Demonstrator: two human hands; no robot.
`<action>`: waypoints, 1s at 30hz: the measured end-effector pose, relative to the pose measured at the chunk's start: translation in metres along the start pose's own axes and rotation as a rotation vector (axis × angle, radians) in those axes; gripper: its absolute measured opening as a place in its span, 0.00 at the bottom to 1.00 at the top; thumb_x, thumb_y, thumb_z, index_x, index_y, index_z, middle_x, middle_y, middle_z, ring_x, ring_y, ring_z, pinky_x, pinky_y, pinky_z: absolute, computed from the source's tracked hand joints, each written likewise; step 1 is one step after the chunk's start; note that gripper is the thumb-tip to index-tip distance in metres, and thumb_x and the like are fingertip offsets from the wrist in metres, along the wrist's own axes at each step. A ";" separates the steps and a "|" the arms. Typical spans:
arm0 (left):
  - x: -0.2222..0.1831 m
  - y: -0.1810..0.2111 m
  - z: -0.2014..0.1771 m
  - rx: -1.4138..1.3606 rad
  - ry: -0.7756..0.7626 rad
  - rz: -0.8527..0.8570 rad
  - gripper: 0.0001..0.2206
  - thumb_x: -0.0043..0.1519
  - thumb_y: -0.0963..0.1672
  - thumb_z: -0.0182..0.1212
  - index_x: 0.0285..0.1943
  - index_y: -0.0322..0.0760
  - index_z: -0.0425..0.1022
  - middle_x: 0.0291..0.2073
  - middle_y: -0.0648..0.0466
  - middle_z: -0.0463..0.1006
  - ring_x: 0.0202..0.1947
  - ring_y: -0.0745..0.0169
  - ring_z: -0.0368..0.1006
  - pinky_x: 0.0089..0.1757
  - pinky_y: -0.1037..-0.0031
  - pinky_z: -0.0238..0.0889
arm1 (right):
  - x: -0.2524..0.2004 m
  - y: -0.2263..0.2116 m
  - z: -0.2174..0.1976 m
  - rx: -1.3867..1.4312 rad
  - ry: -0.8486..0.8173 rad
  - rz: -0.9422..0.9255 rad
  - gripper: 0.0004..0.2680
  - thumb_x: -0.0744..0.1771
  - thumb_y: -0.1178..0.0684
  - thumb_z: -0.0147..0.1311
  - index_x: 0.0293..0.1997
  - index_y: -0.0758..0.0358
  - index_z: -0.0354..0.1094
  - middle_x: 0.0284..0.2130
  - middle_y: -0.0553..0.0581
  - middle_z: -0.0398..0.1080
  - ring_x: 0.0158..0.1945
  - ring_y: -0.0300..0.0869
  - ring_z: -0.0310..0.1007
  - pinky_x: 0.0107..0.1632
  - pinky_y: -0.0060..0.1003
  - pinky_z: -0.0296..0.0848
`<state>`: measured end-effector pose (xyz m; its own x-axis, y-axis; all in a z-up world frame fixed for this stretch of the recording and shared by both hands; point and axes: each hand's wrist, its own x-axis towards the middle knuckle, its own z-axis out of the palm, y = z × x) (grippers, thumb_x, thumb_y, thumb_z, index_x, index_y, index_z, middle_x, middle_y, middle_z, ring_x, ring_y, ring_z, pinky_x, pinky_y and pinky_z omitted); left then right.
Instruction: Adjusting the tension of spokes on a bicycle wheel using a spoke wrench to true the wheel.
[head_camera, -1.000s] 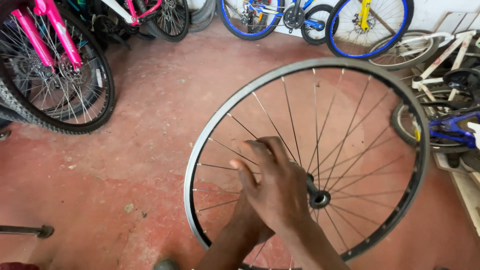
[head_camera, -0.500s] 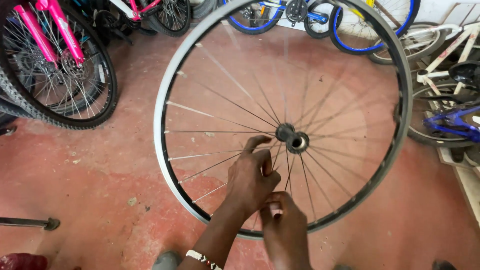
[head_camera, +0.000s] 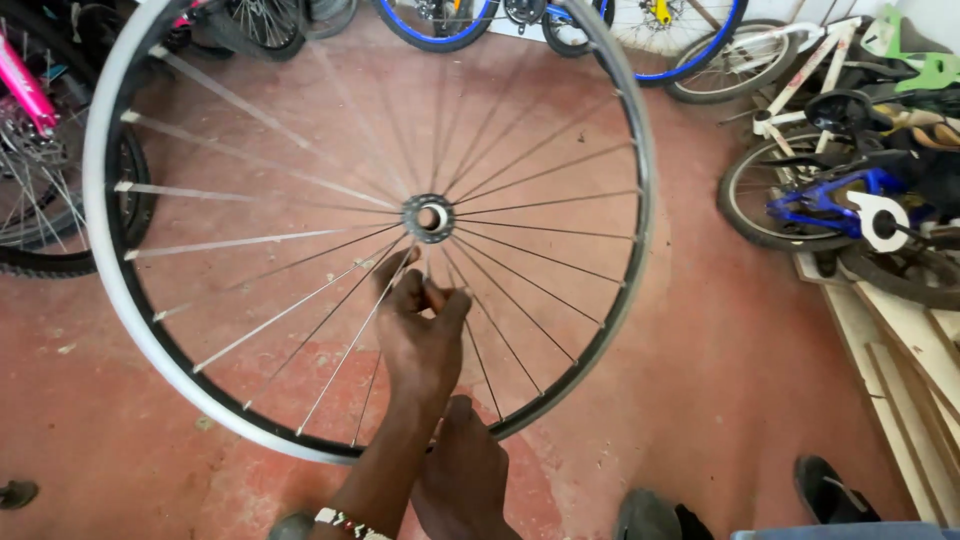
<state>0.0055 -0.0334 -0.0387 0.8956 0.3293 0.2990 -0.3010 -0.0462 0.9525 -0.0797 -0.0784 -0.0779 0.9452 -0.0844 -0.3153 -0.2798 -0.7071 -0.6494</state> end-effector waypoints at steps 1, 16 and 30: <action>0.000 -0.001 -0.003 -0.020 0.011 -0.058 0.15 0.50 0.37 0.58 0.16 0.36 0.55 0.32 0.54 0.66 0.23 0.69 0.59 0.32 0.78 0.61 | 0.001 0.000 0.001 0.007 0.011 -0.004 0.17 0.59 0.39 0.56 0.43 0.58 0.59 0.35 0.52 0.72 0.39 0.47 0.74 0.42 0.43 0.68; 0.008 0.030 -0.013 0.102 0.062 0.122 0.16 0.48 0.37 0.58 0.14 0.36 0.52 0.56 0.48 0.60 0.32 0.64 0.69 0.38 0.73 0.63 | 0.009 0.024 -0.012 0.127 0.597 -0.445 0.10 0.59 0.54 0.57 0.39 0.56 0.63 0.26 0.49 0.71 0.25 0.39 0.74 0.28 0.33 0.72; 0.018 0.004 -0.023 0.182 0.063 0.025 0.14 0.47 0.37 0.60 0.16 0.35 0.55 0.45 0.45 0.61 0.51 0.56 0.62 0.41 0.70 0.59 | 0.056 0.028 -0.082 0.412 -0.032 0.015 0.07 0.61 0.54 0.58 0.36 0.66 0.69 0.13 0.54 0.63 0.17 0.37 0.57 0.22 0.29 0.56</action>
<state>0.0132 -0.0055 -0.0308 0.8645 0.3845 0.3238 -0.2535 -0.2227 0.9414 -0.0209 -0.1601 -0.0567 0.9366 -0.0665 -0.3440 -0.3438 -0.3647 -0.8653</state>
